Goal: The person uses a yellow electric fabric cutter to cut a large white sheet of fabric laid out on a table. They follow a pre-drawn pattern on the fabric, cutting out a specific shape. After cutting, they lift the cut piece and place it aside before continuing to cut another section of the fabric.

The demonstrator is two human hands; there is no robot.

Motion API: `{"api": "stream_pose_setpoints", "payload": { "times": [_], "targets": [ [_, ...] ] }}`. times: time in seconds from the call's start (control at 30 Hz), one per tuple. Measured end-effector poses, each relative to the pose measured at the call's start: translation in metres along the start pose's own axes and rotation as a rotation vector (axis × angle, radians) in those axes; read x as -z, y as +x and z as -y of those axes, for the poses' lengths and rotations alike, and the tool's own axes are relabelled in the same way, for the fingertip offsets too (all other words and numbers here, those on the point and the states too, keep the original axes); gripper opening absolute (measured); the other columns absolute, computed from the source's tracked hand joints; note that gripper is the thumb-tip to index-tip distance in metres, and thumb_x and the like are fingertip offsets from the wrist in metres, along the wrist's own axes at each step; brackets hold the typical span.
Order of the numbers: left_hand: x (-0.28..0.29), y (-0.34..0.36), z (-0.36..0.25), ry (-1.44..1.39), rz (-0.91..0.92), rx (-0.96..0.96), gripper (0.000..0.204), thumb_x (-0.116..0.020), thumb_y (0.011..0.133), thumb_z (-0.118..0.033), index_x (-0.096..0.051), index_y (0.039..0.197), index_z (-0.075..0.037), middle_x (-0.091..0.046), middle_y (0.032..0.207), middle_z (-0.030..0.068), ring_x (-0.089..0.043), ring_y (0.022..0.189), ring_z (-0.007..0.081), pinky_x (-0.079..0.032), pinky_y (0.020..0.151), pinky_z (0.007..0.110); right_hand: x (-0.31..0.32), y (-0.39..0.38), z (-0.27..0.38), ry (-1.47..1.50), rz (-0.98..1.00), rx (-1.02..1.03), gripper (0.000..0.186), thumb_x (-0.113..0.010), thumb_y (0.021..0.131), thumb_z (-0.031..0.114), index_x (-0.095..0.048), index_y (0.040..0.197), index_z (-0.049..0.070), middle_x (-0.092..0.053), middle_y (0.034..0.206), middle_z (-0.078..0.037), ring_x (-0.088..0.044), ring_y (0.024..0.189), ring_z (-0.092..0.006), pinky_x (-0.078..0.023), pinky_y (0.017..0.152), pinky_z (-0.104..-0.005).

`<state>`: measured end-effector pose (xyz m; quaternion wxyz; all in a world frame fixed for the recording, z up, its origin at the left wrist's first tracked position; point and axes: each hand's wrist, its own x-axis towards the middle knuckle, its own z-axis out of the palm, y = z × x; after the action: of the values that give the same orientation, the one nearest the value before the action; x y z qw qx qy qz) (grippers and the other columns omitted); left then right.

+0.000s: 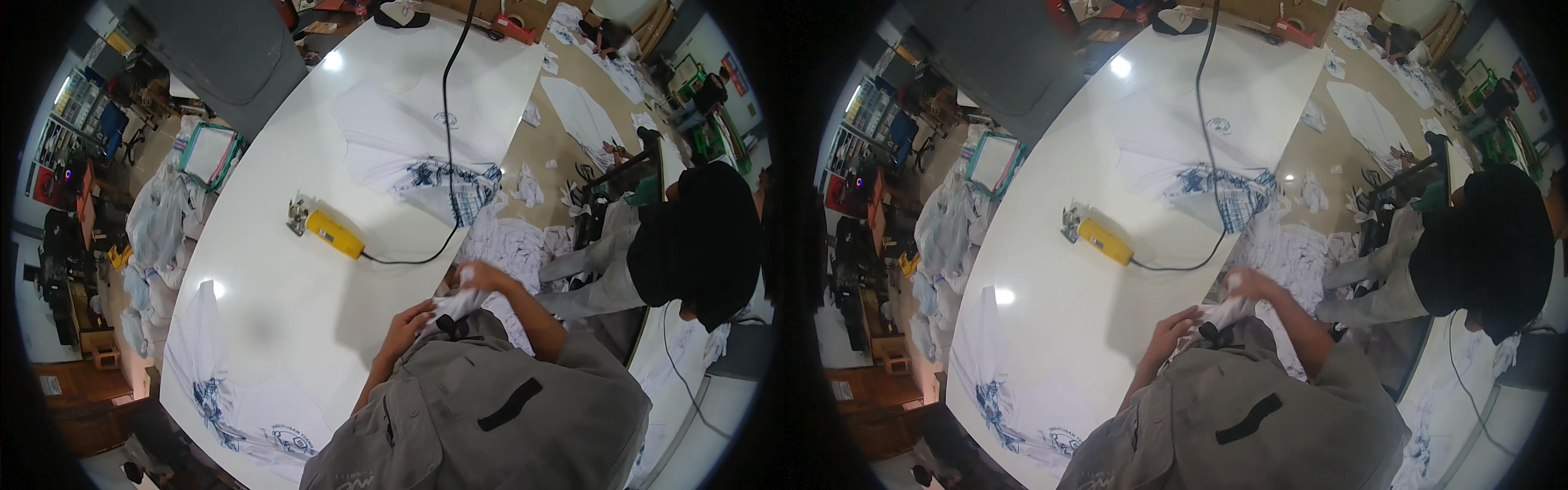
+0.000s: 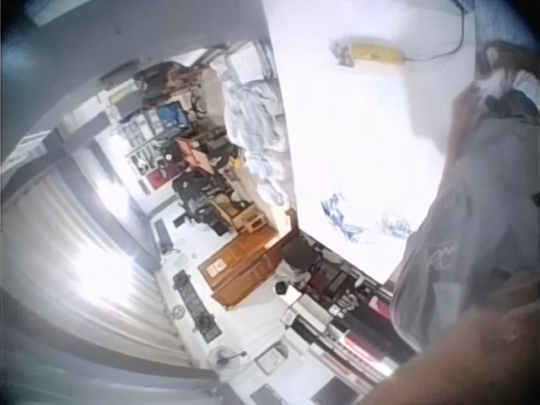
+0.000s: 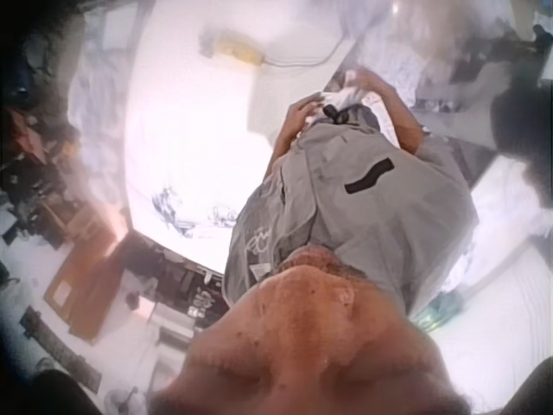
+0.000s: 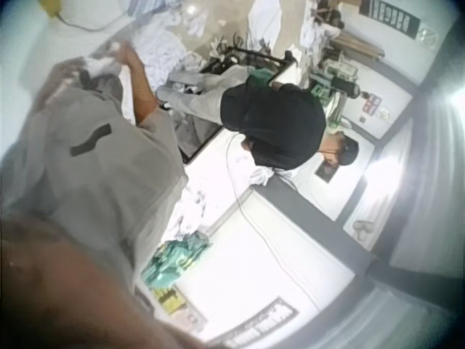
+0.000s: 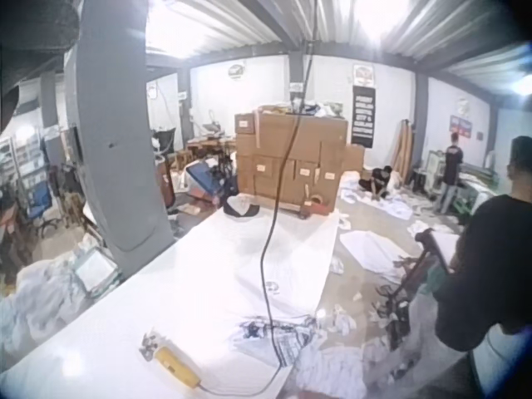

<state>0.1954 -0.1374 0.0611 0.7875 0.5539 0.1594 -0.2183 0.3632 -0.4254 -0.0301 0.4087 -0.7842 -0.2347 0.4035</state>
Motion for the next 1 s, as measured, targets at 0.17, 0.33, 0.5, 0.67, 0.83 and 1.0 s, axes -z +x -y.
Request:
{"api": "stream_pose_setpoints", "payload": {
  "times": [0.17,0.33,0.5,0.67,0.83,1.0],
  "targets": [
    [0.031,0.036,-0.009,0.17,-0.747,-0.284,0.031,-0.059,0.106,-0.012,-0.067,0.132,0.003,-0.075,0.118,0.0121,-0.071,0.108,0.0198,-0.056,0.093,0.034,0.159,0.09,0.024,-0.259,-0.887,0.169,0.078,-0.087,0.075,0.026,-0.056,0.146,0.014,-0.055,0.143,-0.023,-0.065,0.117,-0.0429,-0.053,0.103,-0.0472],
    [0.069,0.038,0.015,0.258,-1.067,-0.213,0.038,-0.062,0.103,-0.019,-0.065,0.131,0.007,-0.073,0.119,0.0162,-0.071,0.105,0.0242,-0.057,0.089,0.036,0.185,0.144,0.059,-0.436,-0.508,0.045,0.071,-0.08,0.081,0.022,-0.057,0.148,0.015,-0.053,0.142,-0.025,-0.066,0.111,-0.0458,-0.054,0.099,-0.0487],
    [0.066,0.015,0.056,0.387,-1.216,-0.12,0.039,-0.059,0.101,-0.016,-0.066,0.129,0.011,-0.074,0.117,0.0214,-0.073,0.102,0.0272,-0.058,0.088,0.036,0.148,0.082,-0.041,-0.311,-0.08,0.102,0.029,-0.067,0.085,0.018,-0.073,0.109,0.003,-0.071,0.11,-0.023,-0.069,0.103,-0.0421,-0.055,0.09,-0.051],
    [0.068,0.019,0.082,0.45,-1.308,-0.083,0.039,-0.062,0.1,-0.018,-0.066,0.127,0.01,-0.071,0.121,0.0231,-0.07,0.108,0.0306,-0.056,0.095,0.039,0.133,0.02,-0.167,0.47,-0.053,-0.133,0.035,-0.076,0.092,0.025,-0.067,0.122,0.01,-0.073,0.102,-0.012,-0.073,0.095,-0.0288,-0.058,0.081,-0.041],
    [0.052,0.046,0.053,0.496,-1.408,0.041,0.036,-0.063,0.1,-0.023,-0.064,0.123,0.004,-0.071,0.106,0.0191,-0.067,0.092,0.0274,-0.054,0.082,0.041,0.164,0.065,-0.029,1.583,-0.412,-0.244,0.049,-0.077,0.096,0.027,-0.057,0.135,0.006,-0.069,0.112,-0.01,-0.069,0.104,-0.0219,-0.059,0.086,-0.0379],
    [0.043,0.056,0.057,0.707,-1.466,0.025,0.034,-0.064,0.1,-0.024,-0.062,0.123,0.0,-0.068,0.086,0.0143,-0.062,0.075,0.0262,-0.05,0.068,0.041,0.143,0.102,-0.025,0.94,-0.555,-0.326,0.063,-0.083,0.088,0.034,-0.059,0.133,-0.003,-0.071,0.117,-0.015,-0.07,0.101,-0.0236,-0.057,0.086,-0.0349]
  ]
}}
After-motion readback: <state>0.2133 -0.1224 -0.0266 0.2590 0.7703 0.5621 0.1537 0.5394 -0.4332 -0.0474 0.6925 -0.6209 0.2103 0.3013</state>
